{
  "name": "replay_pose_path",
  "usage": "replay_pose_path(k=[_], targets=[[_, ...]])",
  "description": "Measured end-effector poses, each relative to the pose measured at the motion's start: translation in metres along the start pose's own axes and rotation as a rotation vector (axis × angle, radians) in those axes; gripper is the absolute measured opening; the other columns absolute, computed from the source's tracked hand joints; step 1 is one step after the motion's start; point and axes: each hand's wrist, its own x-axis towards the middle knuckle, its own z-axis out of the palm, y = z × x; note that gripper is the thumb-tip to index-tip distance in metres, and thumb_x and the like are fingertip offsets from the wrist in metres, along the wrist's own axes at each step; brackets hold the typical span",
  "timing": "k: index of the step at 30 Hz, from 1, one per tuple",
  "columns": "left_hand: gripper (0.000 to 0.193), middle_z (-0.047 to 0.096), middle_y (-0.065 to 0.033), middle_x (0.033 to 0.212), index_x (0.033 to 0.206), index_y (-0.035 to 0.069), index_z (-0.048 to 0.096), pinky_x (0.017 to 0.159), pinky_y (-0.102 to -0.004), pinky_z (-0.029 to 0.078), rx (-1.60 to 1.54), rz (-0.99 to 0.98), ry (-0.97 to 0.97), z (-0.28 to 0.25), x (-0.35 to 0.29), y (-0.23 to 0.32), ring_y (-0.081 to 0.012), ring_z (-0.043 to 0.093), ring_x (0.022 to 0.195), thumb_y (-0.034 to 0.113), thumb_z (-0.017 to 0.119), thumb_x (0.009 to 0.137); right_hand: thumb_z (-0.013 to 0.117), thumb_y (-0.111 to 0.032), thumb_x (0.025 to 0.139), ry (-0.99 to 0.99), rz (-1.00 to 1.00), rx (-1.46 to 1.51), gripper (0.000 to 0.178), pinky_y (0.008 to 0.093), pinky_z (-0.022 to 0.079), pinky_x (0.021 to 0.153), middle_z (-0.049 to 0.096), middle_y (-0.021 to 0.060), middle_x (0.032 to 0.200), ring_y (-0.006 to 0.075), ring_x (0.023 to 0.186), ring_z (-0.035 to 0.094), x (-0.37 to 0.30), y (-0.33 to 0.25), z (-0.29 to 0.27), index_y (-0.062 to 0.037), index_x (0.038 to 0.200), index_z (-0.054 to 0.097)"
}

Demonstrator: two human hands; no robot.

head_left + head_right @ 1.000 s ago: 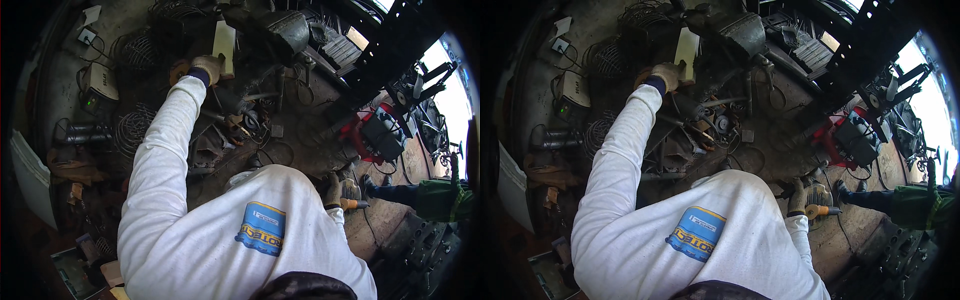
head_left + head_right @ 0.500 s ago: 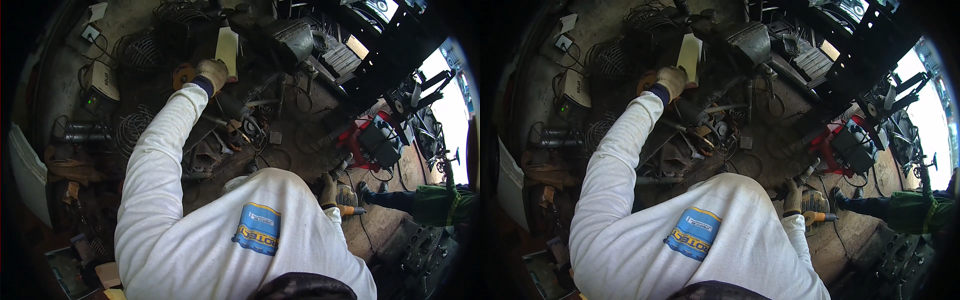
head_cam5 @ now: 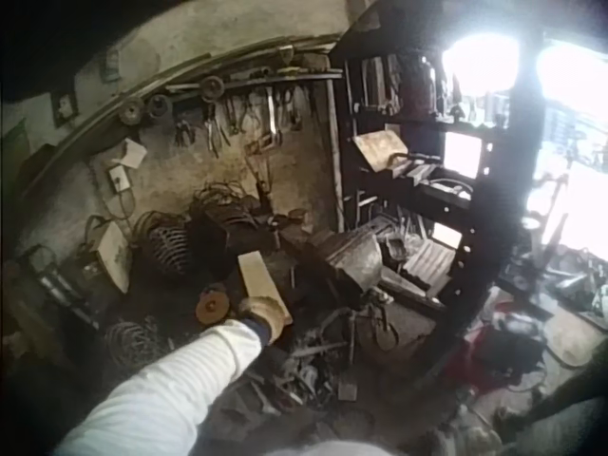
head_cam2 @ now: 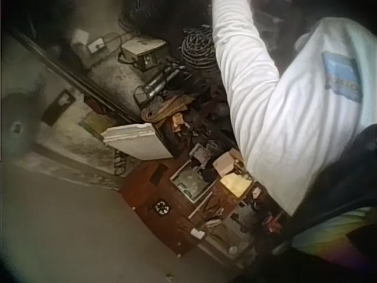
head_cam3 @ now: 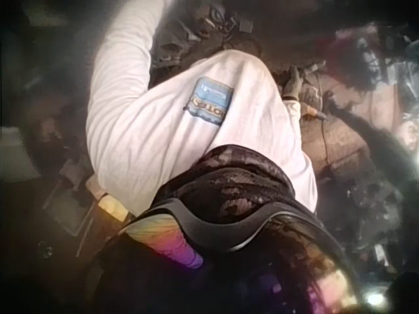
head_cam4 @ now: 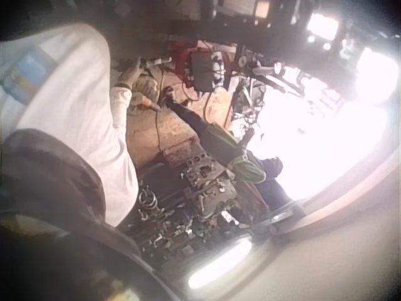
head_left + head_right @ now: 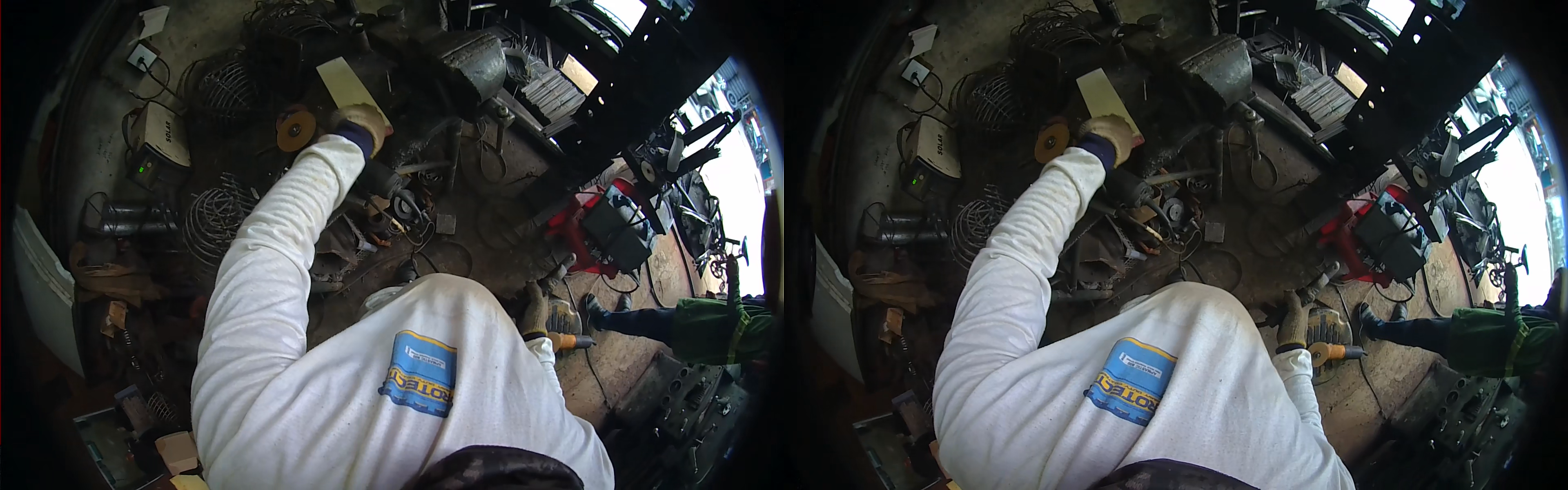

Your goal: The person welds several points on a spherical wire structure using a torch, then uses a hammer and a rod to tap and shape parts of the wire frame on a workbench.

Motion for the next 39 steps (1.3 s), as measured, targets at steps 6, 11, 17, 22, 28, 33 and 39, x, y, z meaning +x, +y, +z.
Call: replay_pose_path(k=[6, 11, 17, 22, 28, 33, 39], targets=[[0.038, 0.070, -0.0185, 0.119, 0.120, 0.014, 0.072, 0.098, -0.0437, 0.052, -0.188, 0.242, 0.121, 0.017, 0.021, -0.070, -0.0367, 0.065, 0.115, 0.035, 0.059, 0.092, 0.070, -0.033, 0.089, -0.103, 0.063, -0.001, 0.038, 0.0366, 0.053, 0.076, 0.061, 0.0024, 0.097, 0.0202, 0.086, 0.061, 0.000, -0.004, 0.003, -0.0115, 0.119, 0.062], [0.038, 0.072, -0.0192, 0.110, 0.113, 0.008, 0.073, 0.091, -0.0424, 0.055, -0.540, 0.268, 0.167, -0.001, -0.003, -0.116, -0.0378, 0.068, 0.106, 0.029, 0.066, 0.082, 0.072, -0.033, 0.086, -0.050, -0.015, -0.014, 0.053, 0.0389, 0.058, 0.063, 0.057, 0.0090, 0.105, 0.0232, 0.086, 0.060, 0.023, 0.021, -0.005, -0.0063, 0.128, 0.055], [0.031, 0.074, -0.0163, 0.107, 0.109, 0.012, 0.077, 0.091, -0.0426, 0.055, -0.037, 0.188, 0.110, 0.009, -0.023, -0.047, -0.0340, 0.070, 0.105, 0.028, 0.067, 0.085, 0.073, -0.033, 0.084, -0.078, 0.002, 0.001, 0.055, 0.0358, 0.053, 0.059, 0.055, 0.0089, 0.108, 0.0222, 0.085, 0.061, 0.033, 0.039, -0.010, -0.0070, 0.129, 0.054], [0.030, 0.068, -0.0097, 0.129, 0.121, 0.018, 0.073, 0.099, -0.0409, 0.052, 0.380, 0.300, 0.096, 0.012, -0.014, -0.019, -0.0300, 0.064, 0.119, 0.027, 0.056, 0.097, 0.073, -0.034, 0.084, -0.036, -0.044, -0.042, 0.052, 0.0338, 0.052, 0.057, 0.057, 0.0089, 0.100, 0.0199, 0.078, 0.061, 0.015, 0.032, -0.005, -0.0056, 0.124, 0.055], [0.049, 0.041, -0.0027, 0.158, 0.146, 0.033, 0.049, 0.111, -0.0497, 0.039, 0.726, 0.729, 0.266, 0.015, 0.014, -0.035, -0.0292, 0.040, 0.144, 0.021, 0.050, 0.099, 0.069, -0.036, 0.091, -0.092, -0.041, 0.060, 0.032, 0.0425, 0.058, 0.059, 0.058, 0.0084, 0.074, 0.0259, 0.059, 0.061, 0.023, 0.051, -0.031, -0.0072, 0.104, 0.062], [0.049, 0.044, -0.0021, 0.154, 0.144, 0.032, 0.049, 0.109, -0.0522, 0.039, 0.727, 0.819, 0.389, 0.024, 0.038, -0.025, -0.0294, 0.040, 0.145, 0.024, 0.053, 0.096, 0.069, -0.035, 0.090, 0.031, -0.017, 0.085, 0.032, 0.0417, 0.057, 0.057, 0.061, 0.0085, 0.074, 0.0267, 0.058, 0.060, 0.014, 0.057, -0.032, -0.0069, 0.102, 0.062], [0.039, 0.063, -0.0098, 0.136, 0.132, 0.028, 0.064, 0.103, -0.0428, 0.050, 0.643, 0.628, -0.143, -0.025, -0.001, -0.008, -0.0318, 0.062, 0.123, 0.020, 0.057, 0.095, 0.074, -0.033, 0.084, 0.066, 0.057, 0.146, 0.055, 0.0364, 0.054, 0.065, 0.063, 0.0127, 0.107, 0.0256, 0.086, 0.065, 0.020, 0.077, -0.056, -0.0056, 0.128, 0.055]])
